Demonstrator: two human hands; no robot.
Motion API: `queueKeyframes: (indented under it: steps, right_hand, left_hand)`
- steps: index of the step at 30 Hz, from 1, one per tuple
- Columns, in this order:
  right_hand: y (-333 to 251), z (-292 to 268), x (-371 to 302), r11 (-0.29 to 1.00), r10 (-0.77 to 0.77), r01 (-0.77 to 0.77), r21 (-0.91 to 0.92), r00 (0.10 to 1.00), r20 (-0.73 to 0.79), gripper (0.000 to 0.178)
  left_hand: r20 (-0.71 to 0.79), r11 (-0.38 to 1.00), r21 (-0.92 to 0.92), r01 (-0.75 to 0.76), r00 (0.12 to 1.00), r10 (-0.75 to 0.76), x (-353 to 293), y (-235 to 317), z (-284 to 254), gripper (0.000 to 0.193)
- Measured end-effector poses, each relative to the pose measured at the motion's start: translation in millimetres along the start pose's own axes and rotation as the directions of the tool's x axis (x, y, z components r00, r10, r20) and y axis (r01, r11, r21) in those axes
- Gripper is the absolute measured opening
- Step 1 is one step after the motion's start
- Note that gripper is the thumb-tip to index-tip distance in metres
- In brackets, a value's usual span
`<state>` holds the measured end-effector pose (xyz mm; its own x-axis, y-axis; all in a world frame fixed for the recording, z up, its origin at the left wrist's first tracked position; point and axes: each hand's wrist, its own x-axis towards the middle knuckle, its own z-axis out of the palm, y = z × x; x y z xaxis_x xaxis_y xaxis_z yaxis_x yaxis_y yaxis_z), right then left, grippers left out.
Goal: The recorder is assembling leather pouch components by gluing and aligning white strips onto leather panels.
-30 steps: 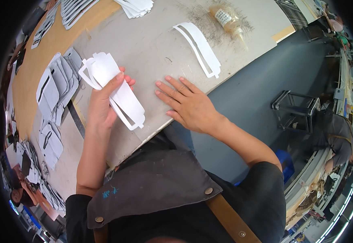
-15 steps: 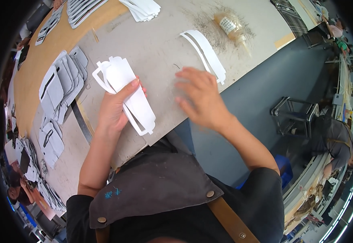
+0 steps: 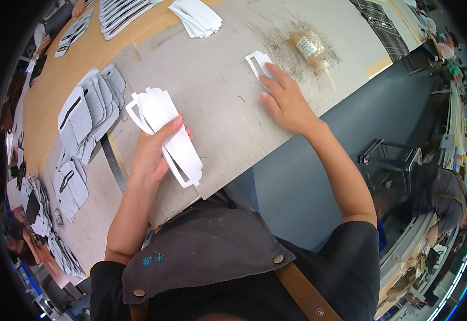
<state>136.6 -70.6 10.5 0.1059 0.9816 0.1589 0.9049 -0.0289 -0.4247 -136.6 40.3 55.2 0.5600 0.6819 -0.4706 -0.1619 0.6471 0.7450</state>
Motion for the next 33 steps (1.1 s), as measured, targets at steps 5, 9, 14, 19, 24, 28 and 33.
queueKeyframes:
  steps: [5,9,14,19,24,28,33]
  right_hand:
    - [-8.1,-2.6,25.1,1.0,0.024,-0.025,-0.005,0.977,-0.214,0.037]
    - [8.6,-0.1,53.4,0.997,-0.009,-0.024,-0.077,0.913,-0.407,0.03]
    - [16.1,-13.7,83.6,0.903,0.415,-0.405,0.144,0.908,-0.054,0.027]
    - [31.8,-8.4,82.1,0.818,0.328,-0.236,0.525,0.941,-0.089,0.025]
    - [36.5,14.2,76.3,0.986,0.125,-0.074,0.152,0.924,-0.36,0.023]
    - [41.6,22.5,74.0,0.994,0.101,-0.081,0.067,0.907,-0.409,0.023]
    - [20.1,18.1,66.1,0.847,-0.274,0.122,-0.517,0.934,-0.23,0.047]
  left_hand:
    - [0.004,1.0,-0.012,0.006,1.0,-0.006,0.5,-0.8,0.2,0.03]
    - [0.012,1.0,-0.02,-0.001,1.0,0.002,-0.6,-0.5,0.1,0.032]
    - [-0.022,1.0,-0.02,0.007,1.0,-0.007,-1.4,1.3,-4.4,0.03]
    - [-0.019,1.0,-0.009,-0.007,1.0,0.007,-1.3,3.0,-9.2,0.029]
    - [0.001,1.0,-0.022,0.001,1.0,-0.001,0.1,1.7,-9.8,0.03]
    - [-0.007,1.0,-0.014,0.008,1.0,-0.008,-1.1,2.0,-6.3,0.031]
    - [-0.02,1.0,-0.004,0.02,1.0,-0.02,0.2,0.5,-9.1,0.03]
